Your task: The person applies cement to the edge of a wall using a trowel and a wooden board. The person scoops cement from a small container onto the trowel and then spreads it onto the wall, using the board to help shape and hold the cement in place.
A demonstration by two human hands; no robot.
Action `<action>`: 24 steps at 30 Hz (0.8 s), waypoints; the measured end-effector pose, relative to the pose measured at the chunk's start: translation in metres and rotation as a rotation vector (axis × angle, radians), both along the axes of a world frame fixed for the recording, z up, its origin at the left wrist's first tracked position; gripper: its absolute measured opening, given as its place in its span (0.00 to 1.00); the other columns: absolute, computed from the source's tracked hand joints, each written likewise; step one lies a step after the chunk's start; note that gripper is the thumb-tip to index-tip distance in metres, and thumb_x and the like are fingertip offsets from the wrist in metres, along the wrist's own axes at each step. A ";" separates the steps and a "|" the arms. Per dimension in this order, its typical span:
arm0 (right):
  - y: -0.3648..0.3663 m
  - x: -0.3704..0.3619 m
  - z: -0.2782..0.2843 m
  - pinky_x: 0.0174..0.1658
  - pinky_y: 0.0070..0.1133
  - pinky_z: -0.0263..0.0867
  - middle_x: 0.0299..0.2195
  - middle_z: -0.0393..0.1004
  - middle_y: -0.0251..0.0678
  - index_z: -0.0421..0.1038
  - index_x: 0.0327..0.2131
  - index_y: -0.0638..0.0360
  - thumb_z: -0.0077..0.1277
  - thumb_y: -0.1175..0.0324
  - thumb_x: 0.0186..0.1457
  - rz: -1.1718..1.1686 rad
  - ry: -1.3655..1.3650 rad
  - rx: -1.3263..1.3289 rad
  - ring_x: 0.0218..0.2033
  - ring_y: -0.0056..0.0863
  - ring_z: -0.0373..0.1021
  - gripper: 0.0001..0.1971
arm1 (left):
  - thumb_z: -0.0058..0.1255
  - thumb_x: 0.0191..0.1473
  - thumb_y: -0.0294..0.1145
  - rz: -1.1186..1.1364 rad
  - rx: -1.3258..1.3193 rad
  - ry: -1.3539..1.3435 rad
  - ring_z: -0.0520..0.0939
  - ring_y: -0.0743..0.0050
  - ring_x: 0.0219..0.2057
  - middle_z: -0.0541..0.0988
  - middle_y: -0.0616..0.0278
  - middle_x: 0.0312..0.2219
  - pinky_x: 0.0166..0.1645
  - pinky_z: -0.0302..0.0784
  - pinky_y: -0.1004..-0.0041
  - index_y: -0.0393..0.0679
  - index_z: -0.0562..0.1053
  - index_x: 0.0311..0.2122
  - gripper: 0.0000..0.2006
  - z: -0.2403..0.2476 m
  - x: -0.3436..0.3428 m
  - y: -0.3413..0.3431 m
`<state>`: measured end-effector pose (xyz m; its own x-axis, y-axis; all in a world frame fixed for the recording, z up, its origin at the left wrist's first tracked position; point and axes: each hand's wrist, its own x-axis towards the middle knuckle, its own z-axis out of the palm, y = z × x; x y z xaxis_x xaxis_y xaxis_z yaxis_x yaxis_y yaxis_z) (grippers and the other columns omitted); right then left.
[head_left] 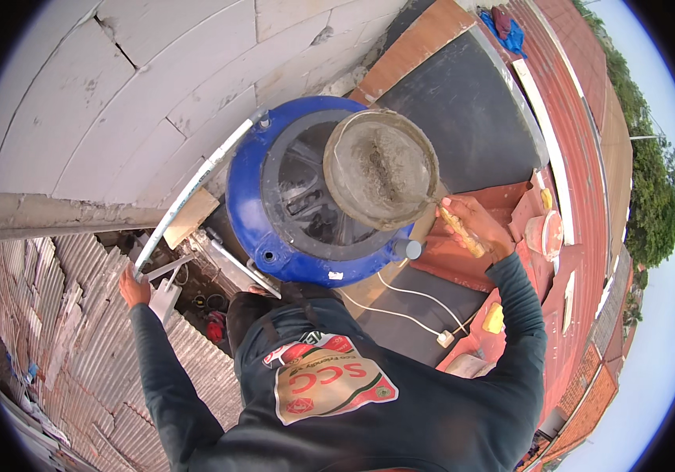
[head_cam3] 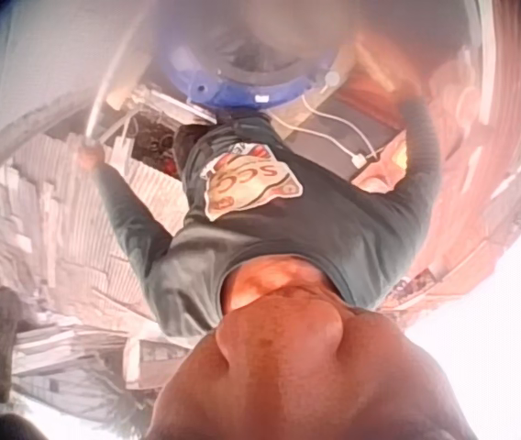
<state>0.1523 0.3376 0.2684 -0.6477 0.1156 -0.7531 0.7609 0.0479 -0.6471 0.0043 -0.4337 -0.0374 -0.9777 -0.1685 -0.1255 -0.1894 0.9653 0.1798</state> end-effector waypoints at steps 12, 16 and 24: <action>0.005 0.018 0.051 0.14 0.15 0.57 0.17 0.68 0.30 0.71 0.36 0.60 0.46 0.50 0.68 -0.074 0.071 0.146 0.12 0.16 0.62 0.20 | 0.67 0.39 0.27 -0.068 0.036 0.161 0.70 0.44 0.58 0.73 0.49 0.55 0.63 0.63 0.51 0.49 0.68 0.62 0.40 -0.010 0.002 0.009; -0.012 0.013 0.090 0.13 0.15 0.57 0.18 0.68 0.29 0.71 0.36 0.59 0.45 0.50 0.69 -0.071 0.099 0.221 0.11 0.14 0.61 0.20 | 0.67 0.38 0.26 -0.067 0.064 0.303 0.69 0.44 0.59 0.72 0.50 0.55 0.64 0.62 0.52 0.49 0.69 0.61 0.39 0.008 0.017 0.013; -0.028 0.012 0.116 0.11 0.15 0.56 0.15 0.66 0.31 0.68 0.35 0.58 0.46 0.50 0.67 -0.115 0.199 0.248 0.08 0.16 0.59 0.19 | 0.64 0.42 0.27 0.105 0.161 0.376 0.63 0.41 0.64 0.66 0.47 0.59 0.68 0.54 0.50 0.49 0.65 0.63 0.39 0.028 0.073 0.015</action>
